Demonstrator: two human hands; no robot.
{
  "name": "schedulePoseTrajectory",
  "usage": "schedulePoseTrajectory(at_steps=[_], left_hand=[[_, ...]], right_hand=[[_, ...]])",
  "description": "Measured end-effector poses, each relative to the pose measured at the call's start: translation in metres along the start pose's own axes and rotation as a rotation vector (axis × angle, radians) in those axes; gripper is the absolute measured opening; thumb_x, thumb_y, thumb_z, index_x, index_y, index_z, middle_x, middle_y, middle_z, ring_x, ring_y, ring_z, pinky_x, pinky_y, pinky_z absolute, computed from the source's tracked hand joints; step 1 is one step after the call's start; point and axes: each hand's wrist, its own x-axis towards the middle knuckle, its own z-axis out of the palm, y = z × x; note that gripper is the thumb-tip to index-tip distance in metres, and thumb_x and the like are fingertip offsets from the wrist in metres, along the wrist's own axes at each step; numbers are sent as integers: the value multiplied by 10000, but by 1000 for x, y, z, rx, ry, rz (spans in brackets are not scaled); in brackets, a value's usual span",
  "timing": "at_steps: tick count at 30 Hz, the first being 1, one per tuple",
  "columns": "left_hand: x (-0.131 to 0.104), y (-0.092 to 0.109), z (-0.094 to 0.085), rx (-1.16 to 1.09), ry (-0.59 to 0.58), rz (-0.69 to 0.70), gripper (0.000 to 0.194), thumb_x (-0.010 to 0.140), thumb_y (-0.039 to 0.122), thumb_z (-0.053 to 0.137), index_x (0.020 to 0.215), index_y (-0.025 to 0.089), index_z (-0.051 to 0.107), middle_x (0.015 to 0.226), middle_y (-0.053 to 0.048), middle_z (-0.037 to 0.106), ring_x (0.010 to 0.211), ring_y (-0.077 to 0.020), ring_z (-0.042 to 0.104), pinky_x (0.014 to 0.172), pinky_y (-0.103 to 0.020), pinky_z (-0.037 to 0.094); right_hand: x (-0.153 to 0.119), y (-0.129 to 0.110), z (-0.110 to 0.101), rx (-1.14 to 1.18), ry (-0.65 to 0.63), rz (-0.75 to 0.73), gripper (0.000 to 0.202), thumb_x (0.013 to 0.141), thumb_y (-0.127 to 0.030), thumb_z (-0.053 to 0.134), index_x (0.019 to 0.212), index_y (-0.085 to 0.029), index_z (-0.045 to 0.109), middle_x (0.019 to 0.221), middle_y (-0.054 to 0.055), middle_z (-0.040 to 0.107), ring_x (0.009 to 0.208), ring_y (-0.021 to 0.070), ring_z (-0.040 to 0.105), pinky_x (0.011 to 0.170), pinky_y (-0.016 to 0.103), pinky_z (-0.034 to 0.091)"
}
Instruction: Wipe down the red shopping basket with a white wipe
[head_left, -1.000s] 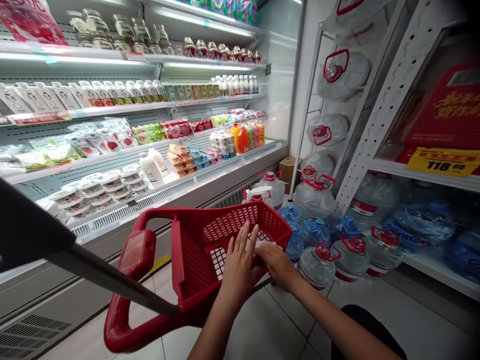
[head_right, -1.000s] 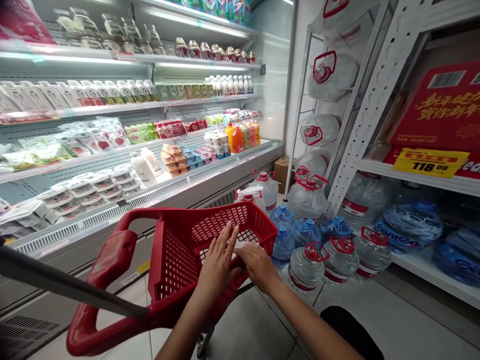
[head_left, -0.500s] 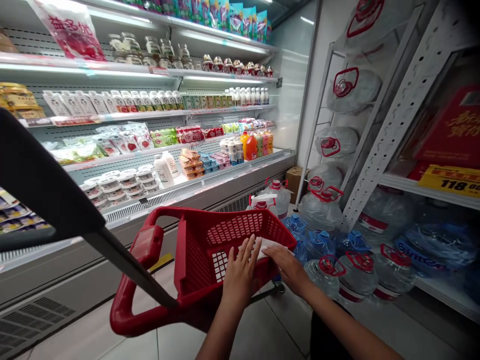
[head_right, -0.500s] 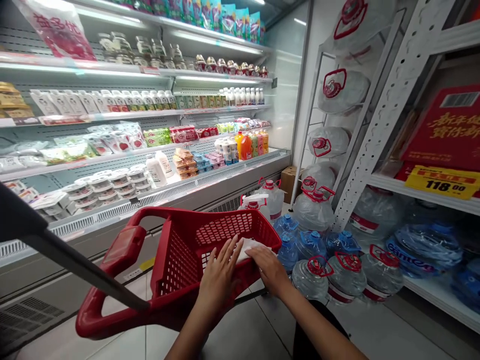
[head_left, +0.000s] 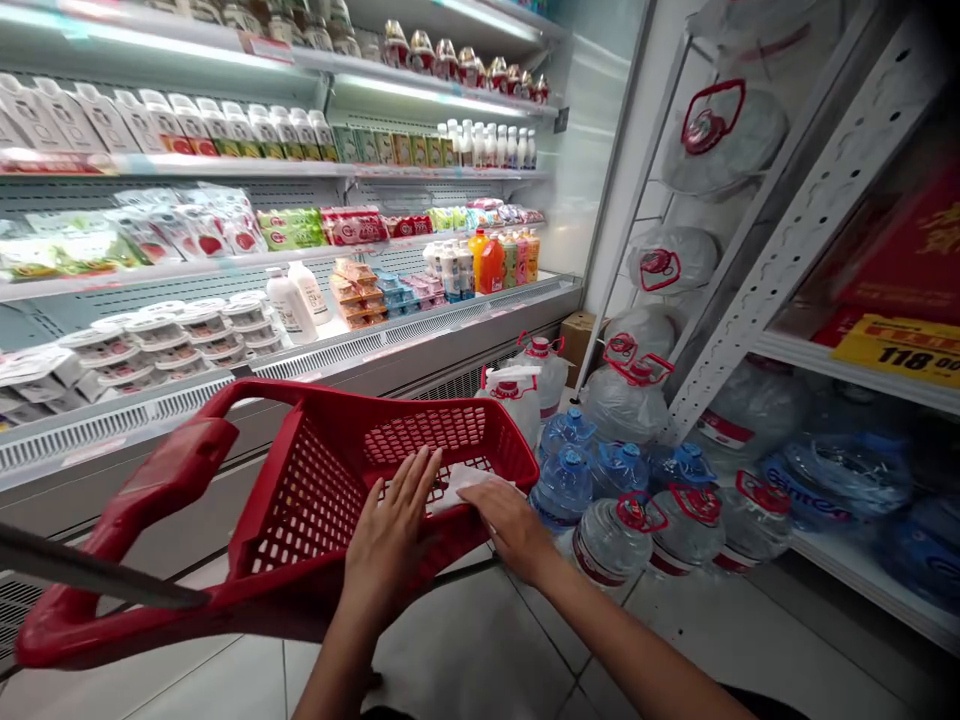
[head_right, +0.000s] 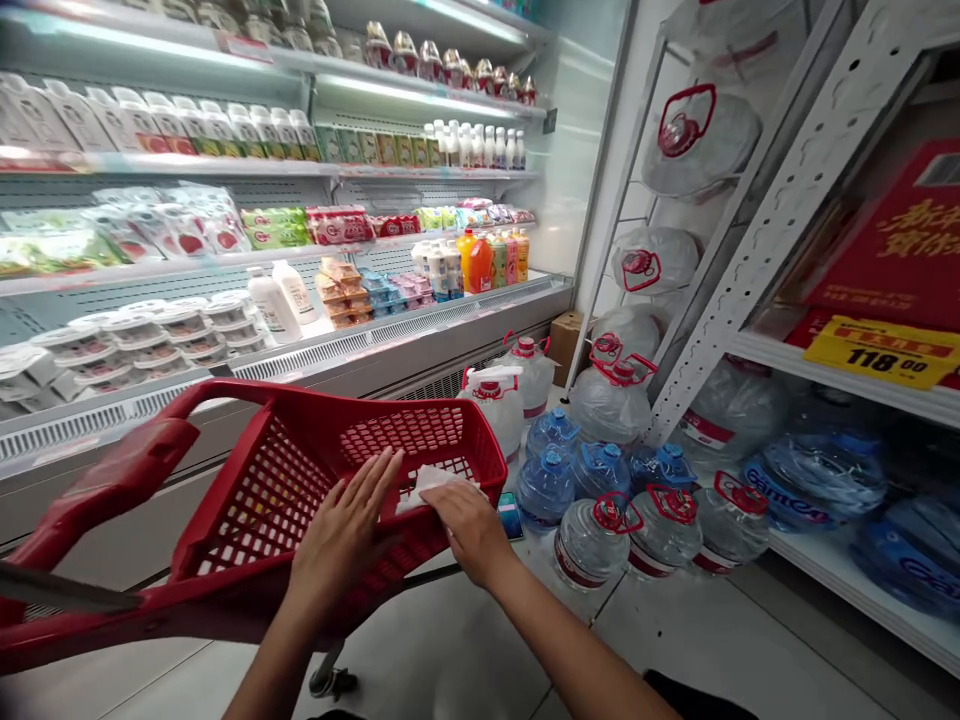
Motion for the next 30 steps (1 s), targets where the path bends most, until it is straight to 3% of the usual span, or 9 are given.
schedulePoseTrajectory(at_steps=[3, 7, 11, 14, 19, 23, 26, 28, 30], left_hand=[[-8, -17, 7, -31, -36, -44, 1005, 930, 236, 610, 1683, 351, -45, 1748, -17, 218, 1547, -251, 389, 983, -358, 596], [-23, -23, 10, -62, -113, -85, 1063, 897, 170, 603, 1671, 386, -94, 1758, -12, 177, 1522, -258, 433, 806, -303, 639], [-31, -8, 2, -86, -178, -85, 1123, 856, 106, 611, 1667, 378, -115, 1757, -37, 165, 1533, -252, 411, 902, -307, 620], [-26, 3, -4, -70, -201, -121, 1127, 867, 131, 629, 1662, 396, -124, 1759, -48, 166, 1550, -268, 378, 883, -335, 625], [-12, 11, -5, -54, -154, -154, 1112, 895, 212, 683, 1668, 394, -94, 1753, -70, 223, 1544, -264, 395, 852, -339, 630], [-12, 21, -6, -53, -167, -143, 1056, 918, 187, 639, 1676, 353, -78, 1747, -82, 248, 1545, -227, 394, 841, -298, 617], [-16, 29, -10, -48, -119, -134, 911, 953, 80, 427, 1681, 292, -78, 1757, -78, 202, 1574, -159, 322, 916, -262, 582], [-19, 32, -13, -32, -78, -112, 884, 937, 49, 369, 1686, 260, -51, 1757, -84, 192, 1585, -146, 290, 1040, -282, 528], [-21, 35, -14, -12, -63, -67, 889, 926, 95, 430, 1690, 228, -5, 1756, -98, 193, 1596, -167, 264, 1167, -337, 434]], right_hand=[[5, -6, 10, 21, -22, 9, 718, 835, -26, 416, 1516, -228, 522, 1401, 69, 683, 1312, 220, 594, 1179, 453, 444], [-4, -15, 16, 28, -33, 49, 735, 812, 4, 389, 1495, -220, 538, 1373, 76, 696, 1263, 233, 622, 1133, 460, 478], [-25, -16, 3, 10, -4, 63, 801, 797, 12, 370, 1550, -234, 489, 1432, 66, 670, 1329, 219, 602, 1158, 474, 477], [-40, -2, -6, -91, 108, 120, 812, 858, 0, 339, 1631, -247, 377, 1560, 69, 564, 1480, 232, 475, 1216, 541, 423], [-51, 15, 4, -154, 239, 154, 821, 901, 12, 288, 1674, -265, 266, 1638, 66, 468, 1557, 234, 359, 1239, 570, 403], [-40, -25, 25, -132, 190, 60, 830, 890, 20, 326, 1678, -227, 245, 1624, 76, 486, 1561, 226, 350, 1246, 532, 408], [-31, -61, 38, -84, 100, -52, 863, 868, 28, 370, 1685, -197, 210, 1653, 72, 442, 1574, 222, 318, 1261, 483, 399], [-31, -67, 38, -67, 72, -93, 861, 866, 31, 375, 1683, -191, 217, 1667, 66, 421, 1582, 216, 298, 1267, 472, 390], [-36, -53, 31, -81, 52, -125, 817, 884, 31, 367, 1666, -190, 284, 1652, 70, 447, 1570, 214, 325, 1271, 486, 377]])
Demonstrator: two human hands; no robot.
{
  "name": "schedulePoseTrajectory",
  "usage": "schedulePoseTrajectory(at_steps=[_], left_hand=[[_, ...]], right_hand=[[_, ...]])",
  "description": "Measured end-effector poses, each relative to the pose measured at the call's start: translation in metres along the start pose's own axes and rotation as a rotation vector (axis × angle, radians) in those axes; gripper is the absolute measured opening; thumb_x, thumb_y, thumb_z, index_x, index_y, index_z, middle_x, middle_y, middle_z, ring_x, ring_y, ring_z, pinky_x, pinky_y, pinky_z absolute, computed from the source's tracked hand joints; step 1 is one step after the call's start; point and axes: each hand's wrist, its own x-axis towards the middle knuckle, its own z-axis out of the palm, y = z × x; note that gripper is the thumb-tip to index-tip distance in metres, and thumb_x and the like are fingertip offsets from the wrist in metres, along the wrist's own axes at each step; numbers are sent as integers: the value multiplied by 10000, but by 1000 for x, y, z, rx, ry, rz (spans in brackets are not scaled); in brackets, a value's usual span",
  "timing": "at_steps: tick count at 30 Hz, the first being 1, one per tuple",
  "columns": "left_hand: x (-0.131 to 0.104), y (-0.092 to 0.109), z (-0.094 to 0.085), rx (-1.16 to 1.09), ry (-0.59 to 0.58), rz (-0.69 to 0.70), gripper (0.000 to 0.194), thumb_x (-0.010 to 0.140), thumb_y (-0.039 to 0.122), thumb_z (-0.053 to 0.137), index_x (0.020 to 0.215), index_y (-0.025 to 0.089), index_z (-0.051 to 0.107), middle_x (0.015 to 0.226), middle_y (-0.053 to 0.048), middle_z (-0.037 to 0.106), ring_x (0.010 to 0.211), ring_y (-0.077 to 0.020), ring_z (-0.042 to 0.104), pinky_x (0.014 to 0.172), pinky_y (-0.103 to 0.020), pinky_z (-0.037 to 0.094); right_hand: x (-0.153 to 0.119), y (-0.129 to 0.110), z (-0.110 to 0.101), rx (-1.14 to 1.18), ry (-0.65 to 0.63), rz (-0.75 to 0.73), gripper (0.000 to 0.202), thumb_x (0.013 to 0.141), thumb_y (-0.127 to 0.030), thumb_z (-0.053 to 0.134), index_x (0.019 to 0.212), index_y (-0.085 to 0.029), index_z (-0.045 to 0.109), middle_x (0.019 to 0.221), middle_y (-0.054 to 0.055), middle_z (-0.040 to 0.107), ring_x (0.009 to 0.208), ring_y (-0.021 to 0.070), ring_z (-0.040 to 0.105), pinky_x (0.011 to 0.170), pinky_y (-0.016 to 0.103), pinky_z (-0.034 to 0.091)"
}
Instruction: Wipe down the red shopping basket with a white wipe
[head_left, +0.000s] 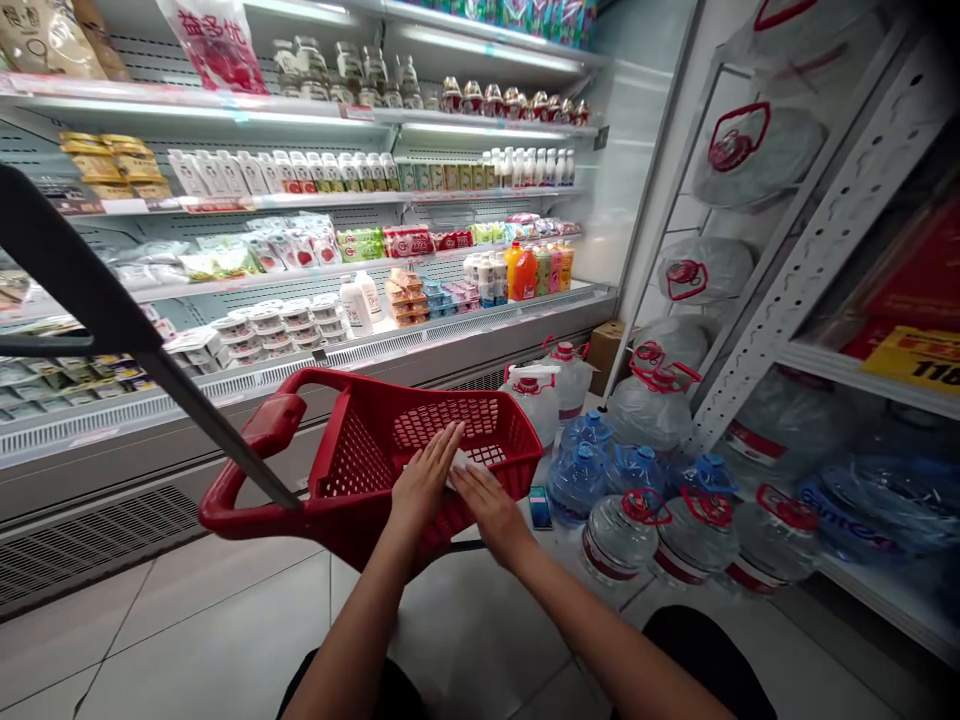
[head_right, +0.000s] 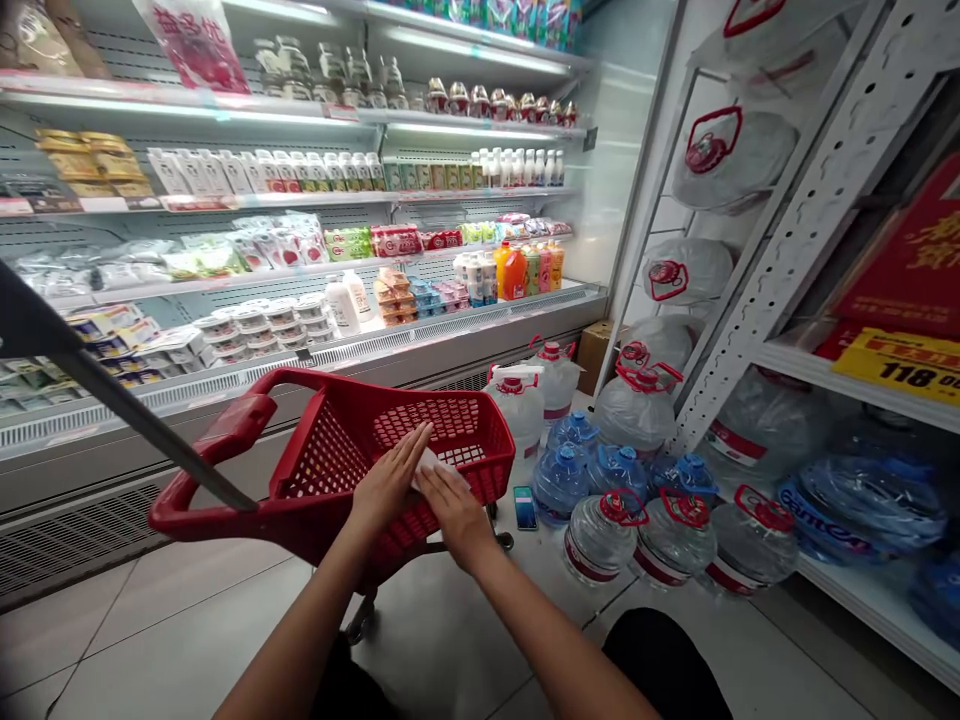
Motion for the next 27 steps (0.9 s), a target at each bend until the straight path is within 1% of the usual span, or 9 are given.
schedulePoseTrajectory(at_steps=[2, 6, 9, 13, 17, 19, 23, 25, 27], left_hand=[[0, 1, 1, 24, -14, 35, 904, 913, 161, 521, 1689, 213, 61, 1752, -105, 207, 1602, -192, 254, 1229, -387, 360], [5, 1, 8, 69, -87, 48, 847, 900, 236, 639, 1657, 256, 258, 1723, -98, 304, 1574, -236, 335, 1258, -467, 319], [10, -3, 14, 83, -108, 51, 837, 891, 276, 689, 1641, 250, 319, 1717, -97, 316, 1558, -262, 367, 1269, -489, 307], [20, -5, 20, 96, -109, 60, 877, 887, 299, 700, 1657, 233, 287, 1721, -92, 301, 1562, -262, 360, 1281, -489, 293], [36, -2, 25, 94, -91, 74, 924, 903, 284, 649, 1689, 231, 167, 1739, -83, 244, 1585, -247, 309, 1295, -481, 260], [44, -3, 25, 88, -83, 83, 911, 925, 287, 608, 1695, 208, 126, 1749, -82, 201, 1597, -241, 279, 1299, -478, 245], [46, -18, 17, 75, -89, 95, 916, 913, 326, 644, 1689, 210, 171, 1749, -66, 206, 1593, -229, 287, 1291, -441, 265], [39, -32, 10, 96, -99, 38, 920, 885, 330, 695, 1676, 236, 235, 1737, -78, 254, 1577, -257, 325, 1287, -474, 265], [32, -44, 5, 124, -124, -63, 923, 867, 336, 728, 1664, 230, 275, 1713, -121, 313, 1545, -300, 385, 1270, -536, 280]], right_hand=[[-9, 28, -11, -29, -4, 5, 758, 899, 32, 355, 1627, -180, 385, 1611, 84, 506, 1539, 216, 386, 1273, 498, 370], [-22, 84, -32, -58, 39, 182, 686, 921, 20, 301, 1547, -159, 517, 1537, 99, 587, 1470, 218, 488, 1267, 462, 375], [-21, 105, -35, -64, 77, 275, 633, 947, -19, 283, 1496, -144, 573, 1488, 127, 621, 1416, 243, 548, 1253, 481, 391], [-4, 95, -19, -61, 105, 308, 595, 941, -31, 324, 1458, -120, 603, 1456, 157, 639, 1414, 275, 546, 1246, 531, 396], [19, 58, 8, -3, 73, 171, 664, 911, -16, 365, 1542, -148, 524, 1517, 108, 603, 1497, 237, 449, 1268, 481, 381], [27, 48, 16, 26, 61, 113, 720, 894, -11, 373, 1597, -146, 444, 1572, 103, 550, 1534, 226, 391, 1268, 476, 385], [29, 68, 9, 40, 48, 72, 822, 841, 24, 362, 1629, -208, 393, 1580, 68, 544, 1526, 203, 406, 1262, 495, 390], [28, 84, 1, 50, 45, 64, 853, 823, 43, 350, 1631, -227, 387, 1582, 56, 543, 1521, 195, 414, 1263, 502, 387], [29, 88, -2, 55, 42, 78, 842, 833, 49, 347, 1625, -230, 399, 1571, 54, 555, 1517, 194, 423, 1265, 502, 383]])
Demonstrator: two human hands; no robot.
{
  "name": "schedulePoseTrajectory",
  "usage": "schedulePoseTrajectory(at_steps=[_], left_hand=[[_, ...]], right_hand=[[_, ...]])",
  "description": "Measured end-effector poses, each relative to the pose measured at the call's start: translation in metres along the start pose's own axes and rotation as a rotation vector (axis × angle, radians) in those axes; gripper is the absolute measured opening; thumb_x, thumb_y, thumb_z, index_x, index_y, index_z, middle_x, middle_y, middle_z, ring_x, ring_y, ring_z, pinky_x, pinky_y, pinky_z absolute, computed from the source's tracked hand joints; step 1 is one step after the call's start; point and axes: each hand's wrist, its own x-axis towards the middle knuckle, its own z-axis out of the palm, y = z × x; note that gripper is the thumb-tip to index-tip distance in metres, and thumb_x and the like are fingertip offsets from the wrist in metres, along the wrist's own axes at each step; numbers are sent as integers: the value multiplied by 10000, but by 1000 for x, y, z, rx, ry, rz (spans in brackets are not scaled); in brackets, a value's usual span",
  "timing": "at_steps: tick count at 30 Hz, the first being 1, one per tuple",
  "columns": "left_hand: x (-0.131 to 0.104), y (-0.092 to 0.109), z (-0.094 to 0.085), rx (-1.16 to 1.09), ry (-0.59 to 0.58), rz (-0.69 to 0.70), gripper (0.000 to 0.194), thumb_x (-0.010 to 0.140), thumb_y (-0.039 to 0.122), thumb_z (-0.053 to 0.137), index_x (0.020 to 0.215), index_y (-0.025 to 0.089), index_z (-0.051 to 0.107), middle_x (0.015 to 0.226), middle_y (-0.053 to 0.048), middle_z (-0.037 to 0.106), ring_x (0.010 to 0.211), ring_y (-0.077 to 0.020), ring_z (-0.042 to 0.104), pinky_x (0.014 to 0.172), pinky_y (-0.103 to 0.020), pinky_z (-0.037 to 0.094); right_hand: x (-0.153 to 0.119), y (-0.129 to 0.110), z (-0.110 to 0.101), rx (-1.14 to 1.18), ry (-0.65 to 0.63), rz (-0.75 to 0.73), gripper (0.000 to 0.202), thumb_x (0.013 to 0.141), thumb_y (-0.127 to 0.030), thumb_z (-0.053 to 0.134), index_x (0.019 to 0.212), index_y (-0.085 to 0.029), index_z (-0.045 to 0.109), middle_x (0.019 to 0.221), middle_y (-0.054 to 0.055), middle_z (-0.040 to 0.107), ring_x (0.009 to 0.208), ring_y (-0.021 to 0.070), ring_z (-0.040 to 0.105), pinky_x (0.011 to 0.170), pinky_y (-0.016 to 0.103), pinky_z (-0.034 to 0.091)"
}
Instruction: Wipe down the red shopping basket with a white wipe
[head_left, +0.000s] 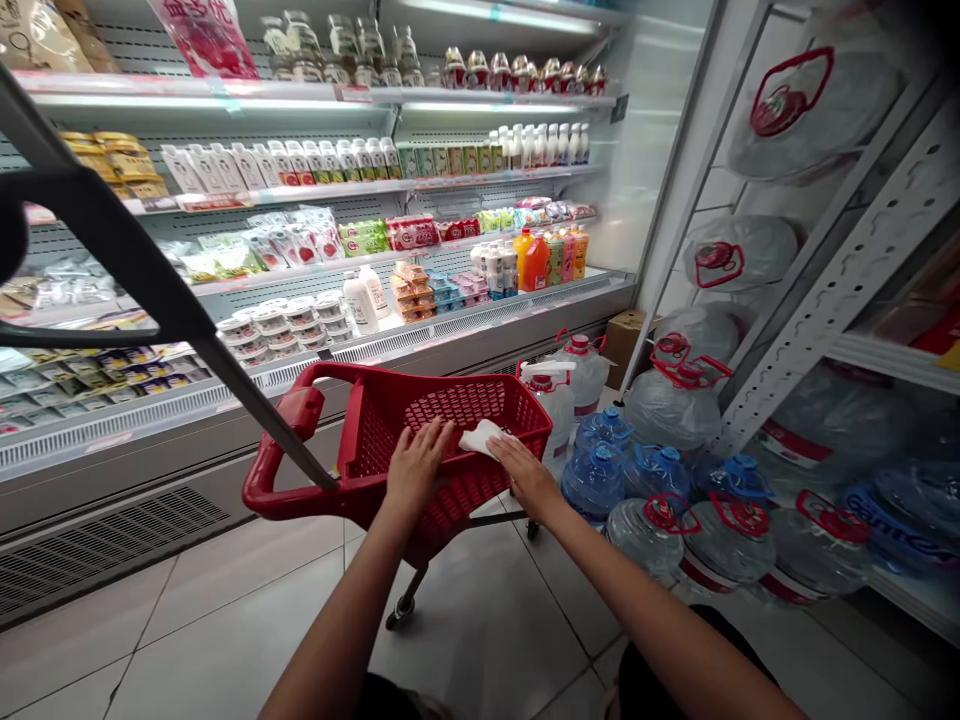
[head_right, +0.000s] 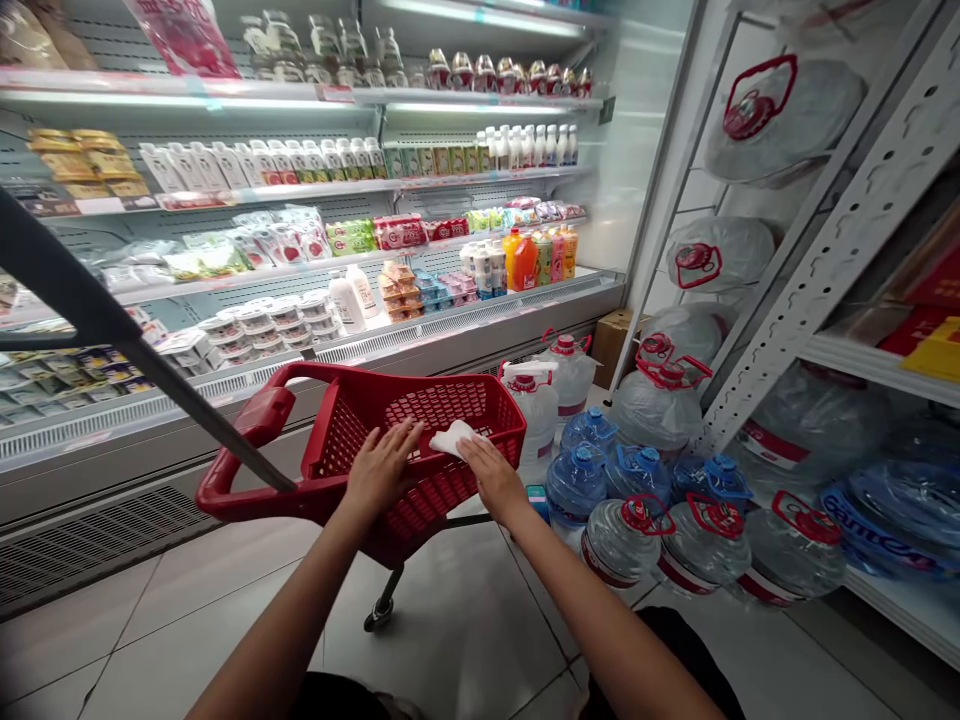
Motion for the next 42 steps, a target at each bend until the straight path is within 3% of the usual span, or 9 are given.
schedulePoseTrajectory(at_steps=[4, 9, 13, 16, 19, 26, 29, 35, 42], left_hand=[[-8, -12, 0, 15, -40, -69, 935, 900, 277, 667, 1689, 223, 168, 1704, -134, 332, 1513, -290, 438, 1201, -499, 391], [-12, -15, -2, 41, 60, -57, 898, 957, 235, 526, 1698, 244, 20, 1743, -94, 217, 1549, -264, 380, 1200, -470, 390], [-14, -16, -7, 39, 58, -36, 1025, 914, 277, 637, 1690, 271, -32, 1742, -78, 222, 1556, -274, 366, 1215, -476, 378], [-13, -11, -5, 45, 55, -43, 1073, 899, 272, 683, 1685, 273, -47, 1741, -85, 222, 1559, -284, 356, 1246, -522, 326], [-11, -2, 1, 51, 85, -65, 1030, 930, 215, 628, 1676, 285, -79, 1741, -86, 211, 1567, -279, 341, 1273, -560, 261], [-12, 5, 8, 35, 189, -87, 852, 1015, 101, 348, 1620, 291, -219, 1748, -40, 155, 1562, -217, 353, 1257, -483, 321], [-13, 2, 5, 14, 212, -93, 808, 1027, 98, 302, 1622, 311, -201, 1745, -19, 178, 1560, -208, 357, 1254, -452, 332], [-13, -1, 1, 7, 128, -84, 981, 970, 188, 559, 1652, 297, -139, 1750, -43, 148, 1572, -268, 337, 1253, -473, 336], [-8, 4, 1, 10, 63, -79, 993, 939, 168, 570, 1679, 283, -83, 1750, -48, 167, 1573, -256, 333, 1243, -487, 348]], right_hand=[[11, -43, 19, -7, -12, 25, 759, 880, 22, 384, 1611, -177, 426, 1569, 75, 555, 1528, 220, 407, 1278, 486, 361], [20, -96, 45, -18, -10, -40, 746, 920, -10, 398, 1649, -154, 336, 1667, 57, 420, 1583, 225, 292, 1297, 451, 330], [7, -54, 27, -77, 2, -46, 776, 899, 16, 377, 1646, -194, 351, 1615, 53, 501, 1546, 210, 373, 1290, 465, 341], [-6, -9, 8, -138, 30, 72, 803, 868, 38, 357, 1636, -198, 378, 1597, 60, 524, 1537, 219, 392, 1277, 493, 349], [-7, 4, 5, -174, 78, 206, 768, 881, 24, 360, 1621, -175, 407, 1586, 96, 533, 1536, 246, 396, 1257, 526, 366], [27, -83, 51, -56, 43, 75, 697, 917, -3, 393, 1602, -123, 428, 1608, 94, 506, 1560, 221, 347, 1301, 464, 303], [33, -97, 55, -19, 8, 26, 708, 914, -10, 406, 1611, -134, 413, 1631, 86, 475, 1566, 203, 332, 1312, 449, 281], [13, -29, 29, -60, 18, 46, 754, 897, 15, 381, 1622, -192, 404, 1592, 74, 530, 1539, 210, 387, 1293, 500, 311], [-12, 44, 1, -100, 95, 327, 691, 952, -43, 316, 1615, -207, 421, 1601, 91, 517, 1526, 231, 410, 1267, 534, 335]])
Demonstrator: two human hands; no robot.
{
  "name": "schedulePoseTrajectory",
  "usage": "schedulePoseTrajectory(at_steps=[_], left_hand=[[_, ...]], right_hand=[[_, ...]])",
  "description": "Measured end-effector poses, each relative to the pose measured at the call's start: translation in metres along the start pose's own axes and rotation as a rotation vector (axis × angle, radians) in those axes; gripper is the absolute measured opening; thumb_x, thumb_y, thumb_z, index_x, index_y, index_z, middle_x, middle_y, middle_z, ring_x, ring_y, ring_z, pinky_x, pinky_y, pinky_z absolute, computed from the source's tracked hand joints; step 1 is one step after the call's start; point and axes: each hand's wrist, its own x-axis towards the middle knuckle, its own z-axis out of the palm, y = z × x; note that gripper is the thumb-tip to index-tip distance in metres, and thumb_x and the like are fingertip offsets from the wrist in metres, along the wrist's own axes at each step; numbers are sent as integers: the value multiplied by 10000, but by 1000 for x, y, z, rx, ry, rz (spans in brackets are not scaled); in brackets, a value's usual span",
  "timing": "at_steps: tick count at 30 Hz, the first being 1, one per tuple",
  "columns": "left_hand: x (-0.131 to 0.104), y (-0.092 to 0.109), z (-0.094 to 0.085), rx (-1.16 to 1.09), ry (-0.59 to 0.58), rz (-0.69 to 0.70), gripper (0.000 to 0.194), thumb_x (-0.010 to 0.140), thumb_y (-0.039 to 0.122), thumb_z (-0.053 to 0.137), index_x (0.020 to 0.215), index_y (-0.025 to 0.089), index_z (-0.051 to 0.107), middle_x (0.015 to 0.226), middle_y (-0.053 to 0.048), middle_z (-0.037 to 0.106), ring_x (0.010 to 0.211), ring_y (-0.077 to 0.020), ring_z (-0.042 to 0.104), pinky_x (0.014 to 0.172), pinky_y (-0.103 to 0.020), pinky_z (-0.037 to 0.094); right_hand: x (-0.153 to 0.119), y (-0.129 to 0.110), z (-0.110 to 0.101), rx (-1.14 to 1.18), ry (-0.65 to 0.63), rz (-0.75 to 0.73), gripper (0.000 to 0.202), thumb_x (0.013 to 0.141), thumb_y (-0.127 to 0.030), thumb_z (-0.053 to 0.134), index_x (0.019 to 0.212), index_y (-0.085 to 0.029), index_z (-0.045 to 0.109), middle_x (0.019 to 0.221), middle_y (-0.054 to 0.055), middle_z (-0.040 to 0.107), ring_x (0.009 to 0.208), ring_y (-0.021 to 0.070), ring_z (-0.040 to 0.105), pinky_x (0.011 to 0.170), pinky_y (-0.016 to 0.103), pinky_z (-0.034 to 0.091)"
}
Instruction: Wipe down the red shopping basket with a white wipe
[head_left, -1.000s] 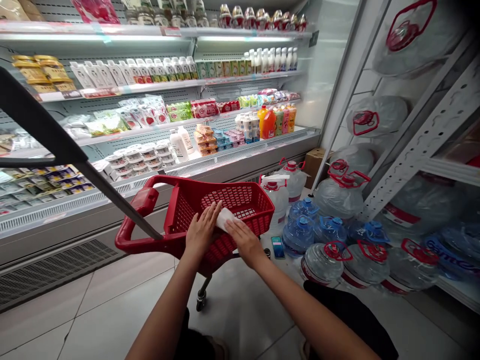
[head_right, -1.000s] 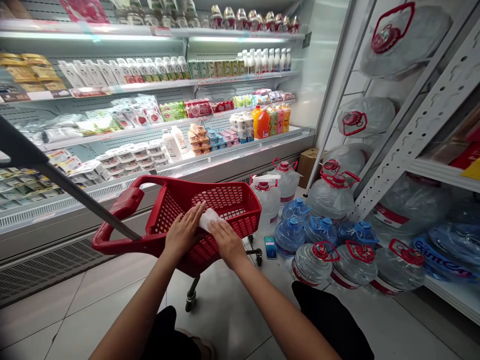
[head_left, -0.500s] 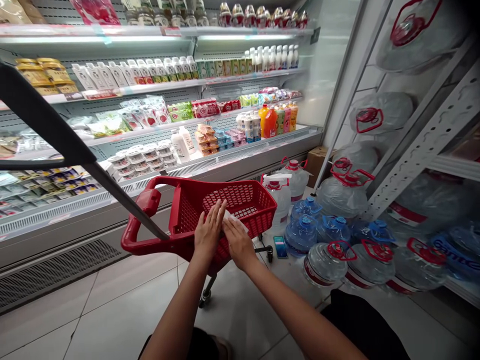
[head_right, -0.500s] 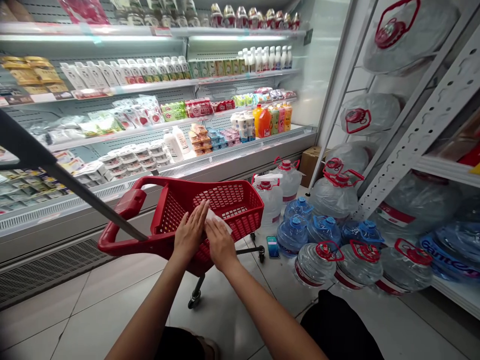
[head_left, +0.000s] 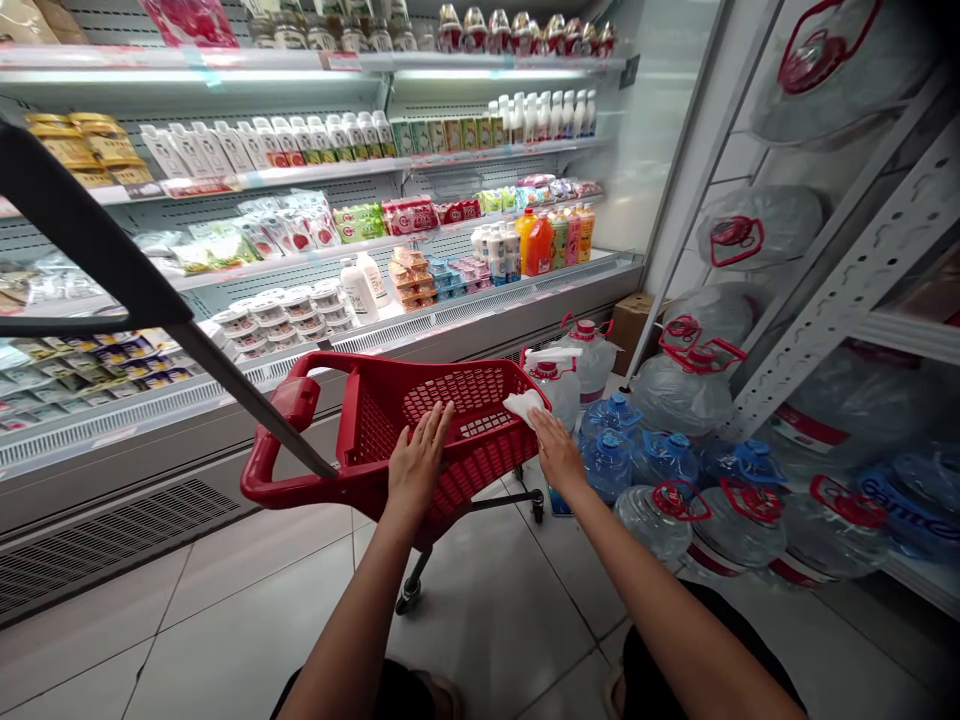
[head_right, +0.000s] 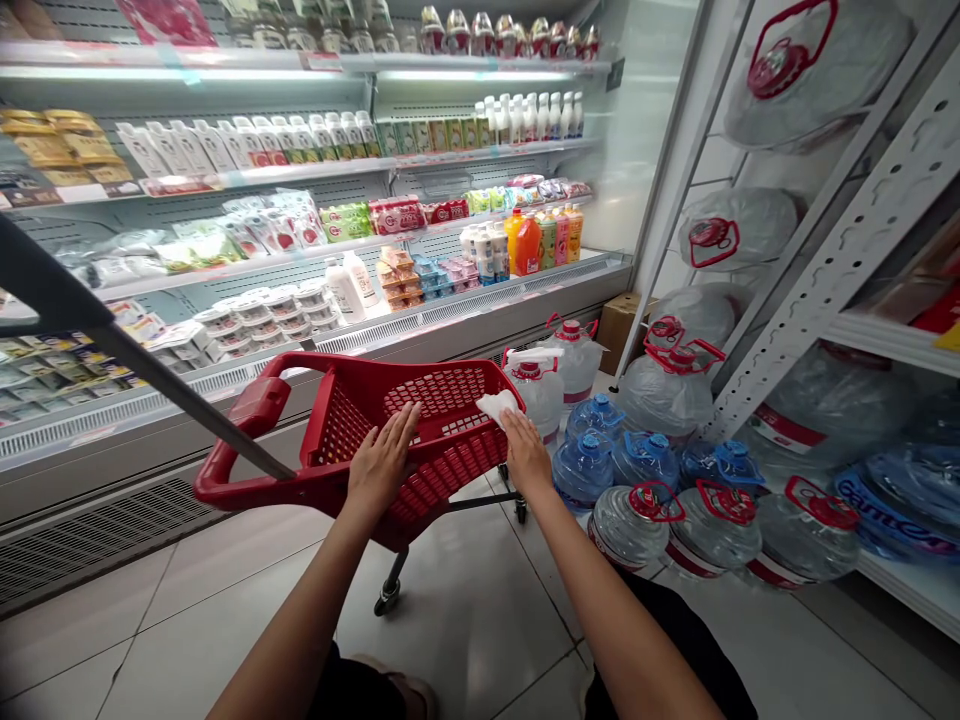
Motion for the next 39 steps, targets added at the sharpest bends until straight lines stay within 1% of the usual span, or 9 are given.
schedulePoseTrajectory(at_steps=[5, 9, 14, 19, 22, 25, 29, 36, 39], left_hand=[[-10, -6, -18, -45, 47, 70, 1010, 930, 308, 676, 1692, 329, 13, 1753, -18, 174, 1593, -273, 284, 1316, -532, 178], [-32, -24, -29, -13, 123, -101, 1082, 887, 414, 750, 1696, 319, 38, 1747, -84, 199, 1594, -356, 263, 1293, -666, -10], [-48, -35, -32, -22, 21, -124, 1146, 838, 359, 781, 1689, 363, 14, 1763, -83, 111, 1598, -373, 241, 1260, -719, 114], [-48, -39, -41, -139, 110, -96, 984, 956, 177, 551, 1680, 341, -95, 1767, -106, -96, 1633, -338, 94, 1242, -669, 239], [-50, -43, -46, -213, 144, -45, 1029, 930, 120, 552, 1674, 344, -123, 1760, -123, -150, 1634, -343, 37, 1248, -661, 220], [-52, -45, -49, -264, 130, -25, 1198, 832, 185, 733, 1679, 343, -99, 1762, -131, -149, 1632, -360, 25, 1262, -653, 182], [-50, -43, -50, -286, 104, -21, 1337, 748, 256, 849, 1672, 353, -112, 1761, -142, -145, 1630, -374, 53, 1256, -649, 198], [-45, -39, -48, -254, 105, -14, 1113, 862, 99, 610, 1676, 360, -104, 1768, -137, -87, 1616, -354, 187, 1244, -647, 240], [-47, -41, -45, -193, 90, -2, 1053, 903, 193, 617, 1686, 327, -75, 1774, -111, -3, 1618, -313, 201, 1267, -605, 234]], right_hand=[[0, -21, 10, 8, -5, 19, 652, 967, -69, 347, 1605, -171, 432, 1618, 95, 495, 1565, 234, 331, 1271, 504, 341], [-2, -72, 24, 34, -28, -66, 655, 957, -46, 384, 1594, -183, 453, 1593, 81, 529, 1562, 242, 338, 1292, 516, 298], [-9, -158, 37, 171, -87, -195, 663, 965, -36, 369, 1609, -179, 426, 1610, 65, 507, 1563, 238, 341, 1299, 514, 286], [-8, -229, 42, 396, -118, -293, 666, 993, -76, 376, 1649, -187, 347, 1577, 82, 546, 1529, 205, 404, 1289, 454, 339], [-8, -231, 38, 433, -132, -334, 666, 995, -71, 370, 1647, -205, 351, 1570, 73, 556, 1523, 192, 415, 1275, 440, 370], [-11, -199, 30, 375, -120, -377, 688, 963, -30, 373, 1620, -231, 409, 1581, 47, 545, 1532, 192, 401, 1285, 469, 347], [-11, -161, 21, 301, -83, -257, 691, 946, -5, 363, 1592, -230, 464, 1545, 56, 583, 1521, 215, 423, 1277, 512, 354], [-1, -218, 24, 390, -154, -352, 623, 994, -78, 390, 1604, -194, 435, 1548, 61, 580, 1517, 178, 418, 1286, 424, 349], [-4, -214, 24, 345, -142, -386, 648, 976, -59, 400, 1612, -181, 420, 1579, 65, 547, 1534, 185, 390, 1299, 431, 326]])
